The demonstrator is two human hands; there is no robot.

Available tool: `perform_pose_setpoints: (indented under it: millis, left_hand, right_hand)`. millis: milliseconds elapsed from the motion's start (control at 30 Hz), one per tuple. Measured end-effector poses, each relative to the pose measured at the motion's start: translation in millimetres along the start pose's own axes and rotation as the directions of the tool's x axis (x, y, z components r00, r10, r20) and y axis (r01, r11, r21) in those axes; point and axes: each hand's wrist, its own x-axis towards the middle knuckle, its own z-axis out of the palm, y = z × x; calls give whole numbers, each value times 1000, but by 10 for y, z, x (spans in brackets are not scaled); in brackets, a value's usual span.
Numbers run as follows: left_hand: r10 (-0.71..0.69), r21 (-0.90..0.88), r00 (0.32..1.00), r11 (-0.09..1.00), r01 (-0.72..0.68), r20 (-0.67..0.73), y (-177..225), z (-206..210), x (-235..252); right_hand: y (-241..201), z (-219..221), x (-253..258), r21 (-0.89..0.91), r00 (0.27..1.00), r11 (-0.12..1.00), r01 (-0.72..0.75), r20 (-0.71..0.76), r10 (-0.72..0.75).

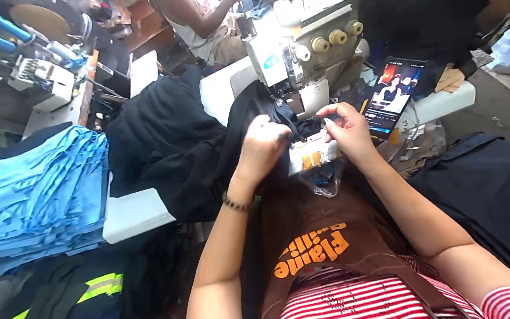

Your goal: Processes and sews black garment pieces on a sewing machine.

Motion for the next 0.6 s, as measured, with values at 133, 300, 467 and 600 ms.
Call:
perform_pose_setpoints:
  millis: [133,300,467,600]
  left_hand:
    - [-73,-160,971,981,112,229,924,-363,-362]
    - [-172,-64,967,980,187,191,948,-595,-579]
    - [-30,148,974,989,-3,224,578,-477,-315]
    - [197,-95,928,980,-176,316,194,-285,27]
  right_hand:
    - [-36,246,-34,-160,948,937,311,121,-294]
    - [120,588,-77,-230,731,694,682,249,-636]
    - [-39,215,-544,-95,603,667,739,536,-591]
    - [-210,-200,-808,-121,665,719,685,506,-549]
